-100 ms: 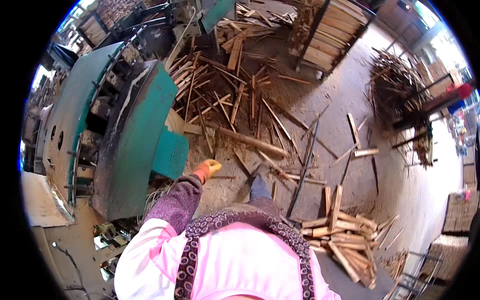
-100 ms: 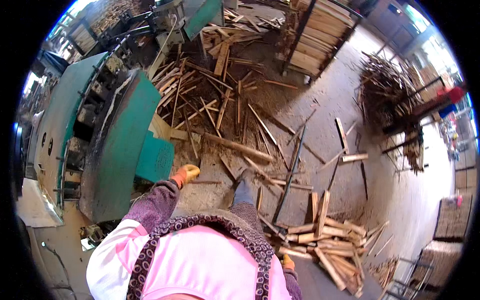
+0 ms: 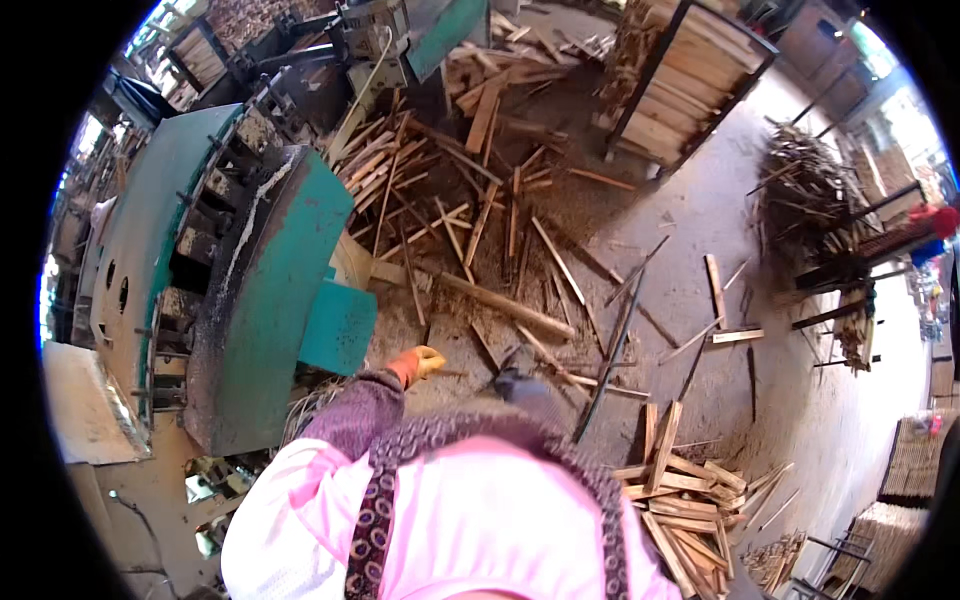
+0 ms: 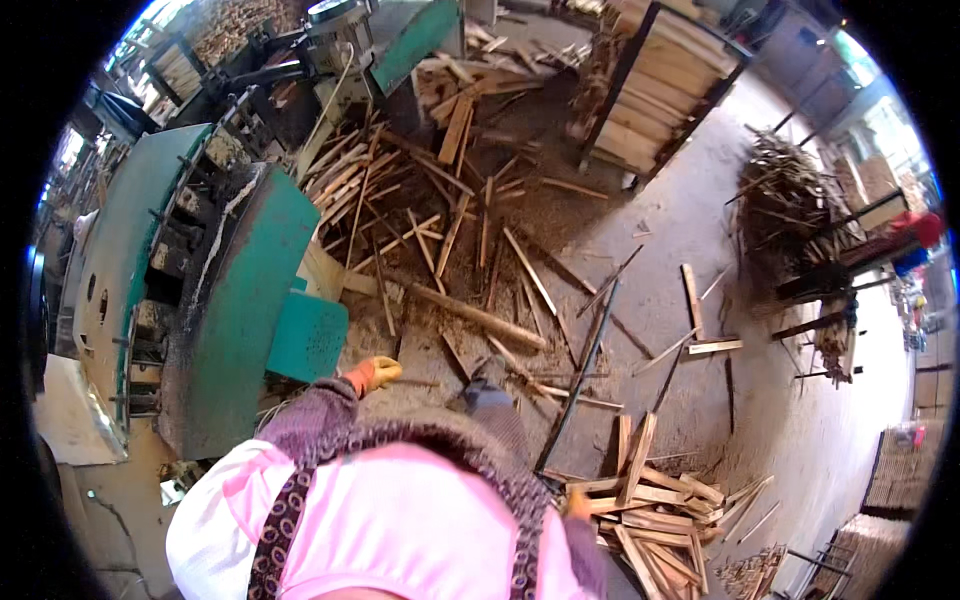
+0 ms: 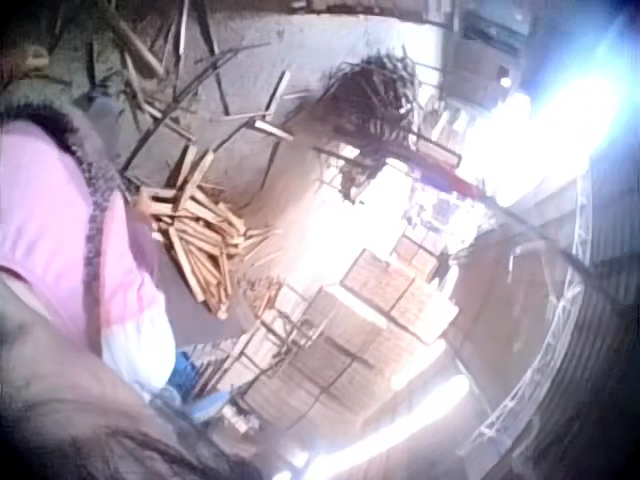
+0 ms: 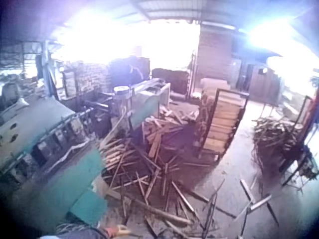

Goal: The person sorts and stacks various pieces of wood in a workshop. They pick up planks and logs from piles on the floor, arrange them into neat stacks, and use a pitchfork to move smaller wood scraps.

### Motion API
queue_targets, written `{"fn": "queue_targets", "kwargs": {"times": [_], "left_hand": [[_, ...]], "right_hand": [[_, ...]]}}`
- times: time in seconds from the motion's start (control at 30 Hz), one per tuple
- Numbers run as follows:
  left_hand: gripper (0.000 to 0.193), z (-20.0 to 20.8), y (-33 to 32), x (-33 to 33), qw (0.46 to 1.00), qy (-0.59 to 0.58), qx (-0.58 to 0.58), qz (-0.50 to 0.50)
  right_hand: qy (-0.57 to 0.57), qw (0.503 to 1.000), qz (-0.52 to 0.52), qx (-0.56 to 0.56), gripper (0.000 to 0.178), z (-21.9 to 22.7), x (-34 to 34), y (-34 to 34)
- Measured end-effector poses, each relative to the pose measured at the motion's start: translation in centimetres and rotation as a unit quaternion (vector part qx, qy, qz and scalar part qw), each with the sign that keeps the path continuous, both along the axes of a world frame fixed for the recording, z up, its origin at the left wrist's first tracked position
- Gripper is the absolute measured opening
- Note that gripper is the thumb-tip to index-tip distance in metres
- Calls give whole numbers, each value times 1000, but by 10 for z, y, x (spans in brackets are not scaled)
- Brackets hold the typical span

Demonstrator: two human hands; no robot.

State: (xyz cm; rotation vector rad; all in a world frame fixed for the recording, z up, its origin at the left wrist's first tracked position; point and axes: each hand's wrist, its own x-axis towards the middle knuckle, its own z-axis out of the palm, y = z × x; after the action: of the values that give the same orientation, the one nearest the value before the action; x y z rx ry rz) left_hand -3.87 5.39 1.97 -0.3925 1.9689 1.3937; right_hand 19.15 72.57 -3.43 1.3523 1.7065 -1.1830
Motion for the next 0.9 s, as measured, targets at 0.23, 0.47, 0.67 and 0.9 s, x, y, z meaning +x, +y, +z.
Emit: {"fn": "queue_targets", "kwargs": {"times": [0.23,0.47,0.67,0.9], "left_hand": [[51,25,-60,-167,976,-128,-131,122],[46,-32,-34,-440,978,-122,-162,44],[47,-40,18,-725,982,-46,-177,-52],[44,115,-23,-1053,905,314,-236,162]], "right_hand": [[339,891,301,25,45,167,-674,-104],[493,829,259,-60,39,186,-947,-166],[40,988,132,-70,45,78,-948,-70],[158,781,592,117,40,6,-998,80]]}}
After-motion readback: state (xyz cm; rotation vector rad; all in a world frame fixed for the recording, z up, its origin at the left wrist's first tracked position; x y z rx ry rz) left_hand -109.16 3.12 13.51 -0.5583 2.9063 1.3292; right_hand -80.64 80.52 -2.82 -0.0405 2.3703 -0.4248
